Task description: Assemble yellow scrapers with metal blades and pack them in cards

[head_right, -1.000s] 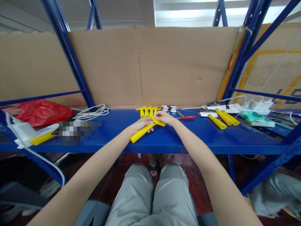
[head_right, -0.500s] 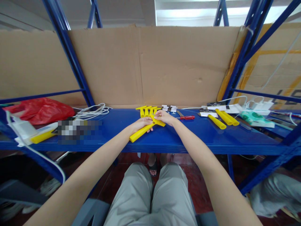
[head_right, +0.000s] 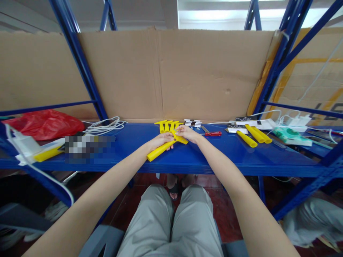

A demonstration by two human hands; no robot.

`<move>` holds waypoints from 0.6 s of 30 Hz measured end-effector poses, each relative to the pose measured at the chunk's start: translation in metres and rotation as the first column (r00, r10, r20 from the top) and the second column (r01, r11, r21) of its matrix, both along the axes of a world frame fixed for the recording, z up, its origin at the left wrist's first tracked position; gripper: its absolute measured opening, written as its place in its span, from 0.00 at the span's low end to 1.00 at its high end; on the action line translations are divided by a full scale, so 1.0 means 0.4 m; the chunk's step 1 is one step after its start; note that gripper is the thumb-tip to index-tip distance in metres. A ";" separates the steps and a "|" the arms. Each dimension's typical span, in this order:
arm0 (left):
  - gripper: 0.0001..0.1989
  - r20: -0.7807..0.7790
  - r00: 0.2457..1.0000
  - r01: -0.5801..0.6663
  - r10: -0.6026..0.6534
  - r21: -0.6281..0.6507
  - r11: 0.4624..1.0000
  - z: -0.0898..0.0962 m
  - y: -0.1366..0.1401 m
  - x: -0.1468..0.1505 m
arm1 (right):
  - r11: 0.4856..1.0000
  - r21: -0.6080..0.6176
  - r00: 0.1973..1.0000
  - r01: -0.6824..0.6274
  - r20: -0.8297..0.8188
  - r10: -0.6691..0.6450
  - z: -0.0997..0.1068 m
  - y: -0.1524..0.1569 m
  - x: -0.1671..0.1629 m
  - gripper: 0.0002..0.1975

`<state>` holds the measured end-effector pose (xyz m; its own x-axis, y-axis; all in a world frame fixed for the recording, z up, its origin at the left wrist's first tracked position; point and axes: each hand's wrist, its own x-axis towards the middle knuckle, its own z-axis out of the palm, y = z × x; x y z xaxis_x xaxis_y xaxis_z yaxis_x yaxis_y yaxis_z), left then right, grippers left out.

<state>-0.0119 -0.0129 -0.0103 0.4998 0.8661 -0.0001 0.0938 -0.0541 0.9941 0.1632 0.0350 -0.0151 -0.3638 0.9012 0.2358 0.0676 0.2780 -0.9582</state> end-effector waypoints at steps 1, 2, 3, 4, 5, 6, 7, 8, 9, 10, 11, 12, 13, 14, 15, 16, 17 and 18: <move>0.02 0.000 1.000 0.005 -0.005 0.002 1.000 -0.001 0.001 -0.001 | 1.000 0.014 1.000 -0.002 0.017 0.002 -0.002 0.002 0.001 0.13; 0.02 0.000 1.000 0.007 -0.007 0.004 1.000 -0.001 0.003 -0.001 | 0.999 0.033 0.999 -0.002 0.036 0.000 -0.004 0.006 0.002 0.13; 0.02 -0.003 1.000 0.007 -0.007 0.004 1.000 -0.002 0.005 -0.002 | 0.998 0.055 0.998 0.001 0.056 -0.004 -0.008 0.010 0.004 0.12; 0.02 -0.007 1.000 0.005 -0.005 0.002 1.000 -0.003 0.006 -0.003 | 0.997 0.080 0.997 0.008 0.080 -0.015 -0.012 0.015 0.006 0.12; 0.02 -0.015 1.000 0.000 0.000 0.000 1.000 -0.003 0.008 -0.003 | 0.994 0.107 0.994 0.018 0.106 -0.029 -0.016 0.021 0.008 0.13; 0.02 -0.022 1.000 -0.006 0.006 -0.004 1.000 -0.004 0.009 -0.003 | 0.991 0.134 0.990 0.025 0.136 -0.043 -0.019 0.028 0.013 0.13; 0.02 -0.028 1.000 -0.009 0.009 -0.007 1.000 -0.005 0.010 -0.003 | 0.987 0.158 0.983 0.028 0.175 -0.056 -0.021 0.034 0.020 0.14; 0.03 -0.030 1.000 -0.009 0.009 -0.008 1.000 -0.006 0.011 -0.003 | 0.983 0.182 0.973 0.026 0.220 -0.066 -0.020 0.041 0.029 0.14; 0.03 -0.027 1.000 -0.005 0.005 -0.006 1.000 -0.007 0.012 -0.002 | 0.978 0.206 0.958 0.017 0.276 -0.074 -0.018 0.046 0.042 0.15; 0.03 -0.022 1.000 0.001 -0.001 -0.001 1.000 -0.008 0.013 -0.002 | 0.973 0.232 0.934 0.015 0.344 -0.096 -0.013 0.052 0.059 0.16; 0.04 -0.015 1.000 0.007 -0.007 0.004 1.000 -0.008 0.013 -0.001 | 0.957 0.288 0.904 0.041 0.396 -0.159 -0.006 0.056 0.079 0.17; 0.04 -0.009 1.000 0.009 -0.009 0.007 1.000 -0.008 0.012 0.000 | 0.935 0.347 0.859 0.076 0.453 -0.238 0.003 0.059 0.102 0.17; 0.05 -0.012 1.000 0.009 -0.009 0.004 1.000 -0.007 0.011 0.001 | 0.905 0.406 0.805 0.128 0.490 -0.334 0.012 0.060 0.127 0.16; 0.05 -0.016 1.000 0.002 -0.002 -0.002 1.000 -0.006 0.010 0.003 | 0.880 0.446 0.739 0.165 0.535 -0.410 0.020 0.060 0.154 0.15; 0.06 -0.022 1.000 -0.008 0.007 -0.010 1.000 -0.004 0.008 0.004 | 0.850 0.489 0.660 0.198 0.574 -0.484 0.027 0.058 0.181 0.13; 0.06 -0.026 0.999 -0.019 0.019 -0.017 1.000 -0.001 0.005 0.005 | 0.815 0.528 0.559 0.240 0.611 -0.560 0.030 0.054 0.208 0.12; 0.06 -0.028 0.999 -0.030 0.029 -0.022 0.999 0.001 0.003 0.005 | 0.790 0.556 0.453 0.258 0.653 -0.607 0.031 0.048 0.234 0.11; 0.06 -0.025 0.999 -0.035 0.034 -0.023 0.999 0.002 0.001 0.006 | 0.758 0.597 0.361 0.264 0.667 -0.651 0.028 0.041 0.259 0.09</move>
<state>-0.0095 -0.0124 -0.0093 0.4690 0.8826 -0.0323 0.1199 -0.0275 0.9924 0.2667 0.0513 -0.0040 -0.1049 0.9104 0.4002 0.9547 0.2049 -0.2159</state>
